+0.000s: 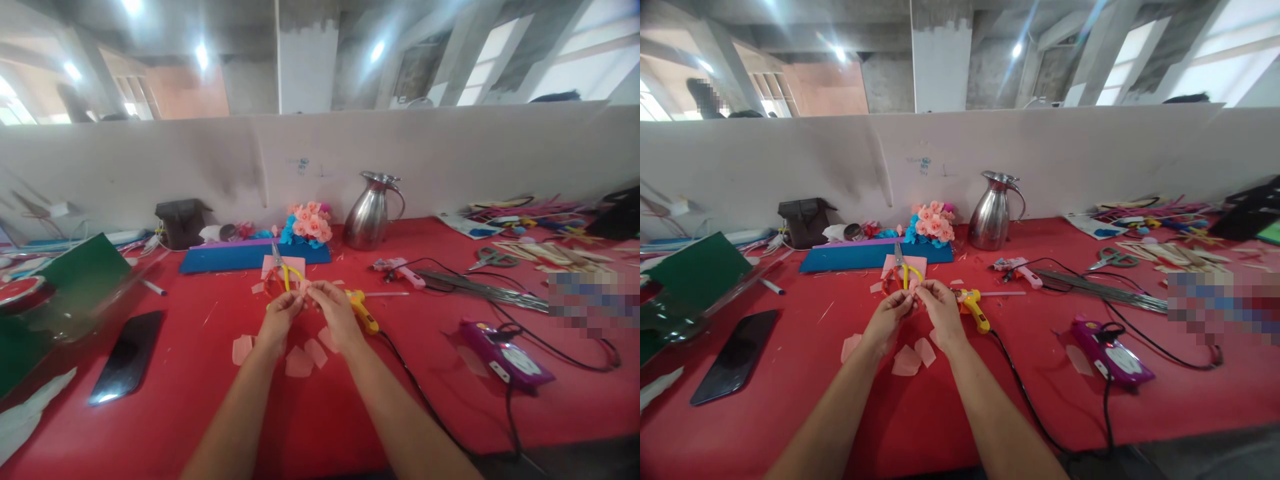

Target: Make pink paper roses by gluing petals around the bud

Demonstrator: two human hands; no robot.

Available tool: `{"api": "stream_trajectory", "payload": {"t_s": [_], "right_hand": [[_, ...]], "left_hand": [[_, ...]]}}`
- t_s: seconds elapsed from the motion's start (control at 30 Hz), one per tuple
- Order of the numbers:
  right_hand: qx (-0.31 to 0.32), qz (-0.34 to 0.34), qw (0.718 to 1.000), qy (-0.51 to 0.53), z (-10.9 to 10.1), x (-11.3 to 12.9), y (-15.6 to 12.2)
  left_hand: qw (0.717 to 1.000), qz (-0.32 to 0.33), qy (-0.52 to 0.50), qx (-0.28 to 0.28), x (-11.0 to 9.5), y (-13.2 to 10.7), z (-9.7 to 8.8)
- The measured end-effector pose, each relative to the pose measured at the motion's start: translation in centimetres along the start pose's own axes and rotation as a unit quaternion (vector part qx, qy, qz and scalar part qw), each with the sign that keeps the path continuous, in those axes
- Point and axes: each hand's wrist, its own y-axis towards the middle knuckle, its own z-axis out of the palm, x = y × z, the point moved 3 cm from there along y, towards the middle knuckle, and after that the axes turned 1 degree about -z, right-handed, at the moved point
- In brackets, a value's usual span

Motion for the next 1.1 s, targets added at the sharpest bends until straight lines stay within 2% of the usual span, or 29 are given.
{"api": "stream_trajectory", "payload": {"t_s": [0.23, 0.6, 0.97, 1.1], "right_hand": [[-0.024, -0.005, 1.0, 0.001, -0.07, 0.3, -0.03], [-0.02, -0.007, 1.0, -0.021, -0.03, 0.76, -0.26], [-0.015, -0.003, 1.0, -0.012, -0.6, -0.18, 0.21], [-0.028, -0.014, 0.999, -0.015, -0.72, -0.15, 0.24]], "left_hand": [[1.0, 0.007, 0.006, -0.003, 0.19, 0.11, -0.15], [1.0, 0.013, 0.007, -0.004, -0.16, 0.08, -0.24], [0.998, 0.033, 0.052, 0.014, -0.48, -0.17, 0.05], [0.997, 0.035, 0.065, 0.006, -0.25, -0.06, -0.08]]}}
